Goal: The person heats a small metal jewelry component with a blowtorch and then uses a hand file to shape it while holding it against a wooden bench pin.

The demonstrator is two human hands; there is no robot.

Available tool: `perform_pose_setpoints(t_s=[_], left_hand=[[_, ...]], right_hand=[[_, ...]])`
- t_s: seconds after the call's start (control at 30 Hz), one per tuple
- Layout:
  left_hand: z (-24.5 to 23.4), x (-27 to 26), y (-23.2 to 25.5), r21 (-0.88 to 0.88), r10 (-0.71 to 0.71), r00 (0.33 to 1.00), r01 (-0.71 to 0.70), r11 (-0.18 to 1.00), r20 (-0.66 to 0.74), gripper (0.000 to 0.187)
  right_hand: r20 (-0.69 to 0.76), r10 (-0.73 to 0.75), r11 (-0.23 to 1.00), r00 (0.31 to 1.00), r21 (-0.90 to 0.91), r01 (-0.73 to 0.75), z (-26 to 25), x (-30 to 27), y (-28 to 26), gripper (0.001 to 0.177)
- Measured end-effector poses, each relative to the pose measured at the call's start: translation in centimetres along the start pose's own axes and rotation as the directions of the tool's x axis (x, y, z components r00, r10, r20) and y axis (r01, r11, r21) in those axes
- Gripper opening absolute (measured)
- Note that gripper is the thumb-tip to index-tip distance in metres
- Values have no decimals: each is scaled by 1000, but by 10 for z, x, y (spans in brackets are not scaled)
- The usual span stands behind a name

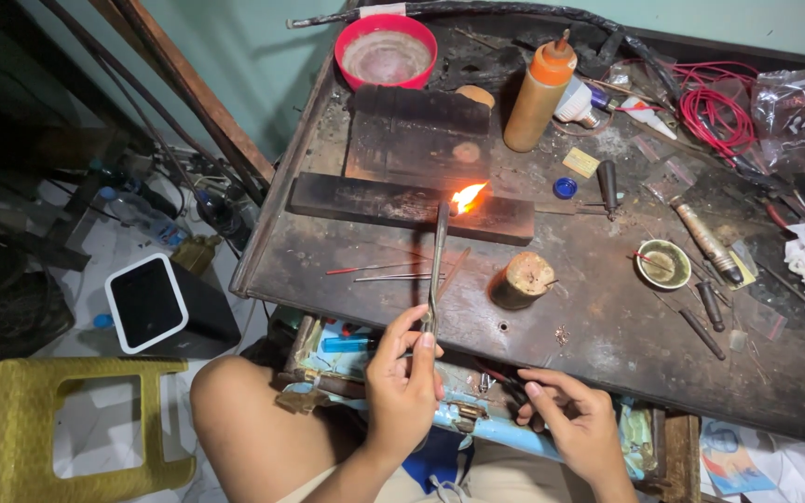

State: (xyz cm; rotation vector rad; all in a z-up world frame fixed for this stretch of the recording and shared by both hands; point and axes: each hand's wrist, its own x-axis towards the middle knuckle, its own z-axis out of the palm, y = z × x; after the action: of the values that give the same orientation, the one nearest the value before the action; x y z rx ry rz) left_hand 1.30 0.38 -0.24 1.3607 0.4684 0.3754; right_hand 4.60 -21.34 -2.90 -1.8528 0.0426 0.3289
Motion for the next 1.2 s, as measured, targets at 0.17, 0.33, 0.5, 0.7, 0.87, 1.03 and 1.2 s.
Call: perform_pose_setpoints(t_s=[0.17, 0.33, 0.5, 0.7, 0.87, 1.03, 1.2], left_hand=[[2, 1, 2, 1, -5, 1000, 5, 1000, -5, 33], [3, 1, 4, 6, -26, 1000, 26, 1000, -7, 32], [4, 3, 1, 6, -8, 1000, 8, 1000, -6, 32], [6, 5, 3, 17, -43, 999, 43, 999, -10, 33], [0, 6, 6, 13, -15, 1000, 15, 1000, 4, 34], [-17, 8, 24, 10, 19, 1000, -19, 1000, -20, 35], [-47, 9, 46, 91, 316, 933, -304, 948, -170, 29]], right_hand=[[0, -6, 1000, 1000, 5, 6, 0, 1, 1, 25], [2, 11, 1000, 1000, -14, -11, -1, 0, 1, 26], [4, -5, 1000, 1000, 8, 5, -1, 1, 3, 26], [9, 15, 1000, 1000, -10, -15, -2, 1, 1, 26], [11, -18, 1000, 1000, 2, 18, -1, 0, 3, 25], [36, -125, 992, 992, 2, 125, 0, 3, 7, 23], [28, -214, 976, 976, -40, 215, 0, 0, 7, 20]])
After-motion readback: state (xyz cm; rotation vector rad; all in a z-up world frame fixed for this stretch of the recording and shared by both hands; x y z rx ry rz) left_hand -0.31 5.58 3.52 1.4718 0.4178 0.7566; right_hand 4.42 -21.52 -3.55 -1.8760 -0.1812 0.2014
